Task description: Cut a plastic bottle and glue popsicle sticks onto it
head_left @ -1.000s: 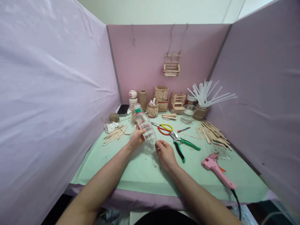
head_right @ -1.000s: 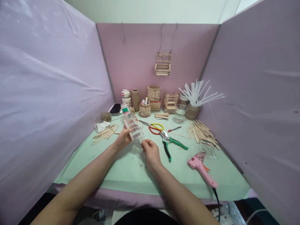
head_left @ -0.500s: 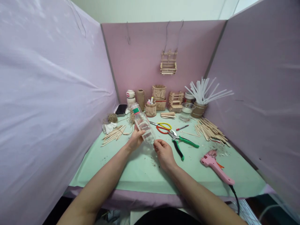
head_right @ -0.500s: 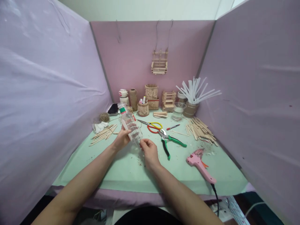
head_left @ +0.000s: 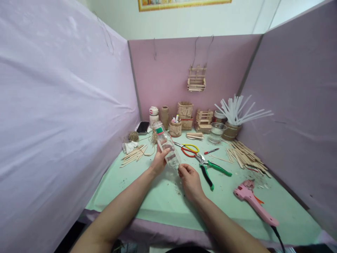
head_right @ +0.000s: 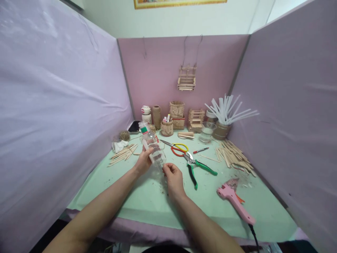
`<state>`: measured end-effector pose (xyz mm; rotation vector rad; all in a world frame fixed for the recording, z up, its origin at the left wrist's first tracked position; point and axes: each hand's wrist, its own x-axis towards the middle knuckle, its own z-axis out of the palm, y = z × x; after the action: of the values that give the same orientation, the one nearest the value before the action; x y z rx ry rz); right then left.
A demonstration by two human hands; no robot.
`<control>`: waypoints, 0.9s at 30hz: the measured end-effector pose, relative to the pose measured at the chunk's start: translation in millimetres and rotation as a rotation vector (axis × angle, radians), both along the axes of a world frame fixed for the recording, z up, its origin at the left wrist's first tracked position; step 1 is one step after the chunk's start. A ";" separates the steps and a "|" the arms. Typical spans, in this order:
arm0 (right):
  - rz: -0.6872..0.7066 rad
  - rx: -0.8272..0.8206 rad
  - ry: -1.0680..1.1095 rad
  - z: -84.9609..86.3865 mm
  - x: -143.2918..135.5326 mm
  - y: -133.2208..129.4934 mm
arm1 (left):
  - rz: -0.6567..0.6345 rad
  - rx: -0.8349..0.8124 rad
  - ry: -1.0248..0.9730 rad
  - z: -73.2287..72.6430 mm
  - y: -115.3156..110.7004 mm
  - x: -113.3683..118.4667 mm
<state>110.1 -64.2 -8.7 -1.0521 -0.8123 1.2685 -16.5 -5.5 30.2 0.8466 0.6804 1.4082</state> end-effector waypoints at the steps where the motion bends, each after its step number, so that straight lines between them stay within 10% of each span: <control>1: -0.001 0.003 -0.009 -0.3 -0.2 -0.1 | 0.011 0.004 0.011 -0.2 -0.2 0.3; 27: 0.008 0.041 -0.065 -2.6 -2.3 0.5 | 0.102 0.067 0.073 -3.0 6.8 -1.3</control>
<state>107.9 -63.7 -11.3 -1.0626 -0.8898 1.2245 -17.8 1.3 27.2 0.9308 0.7443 1.5046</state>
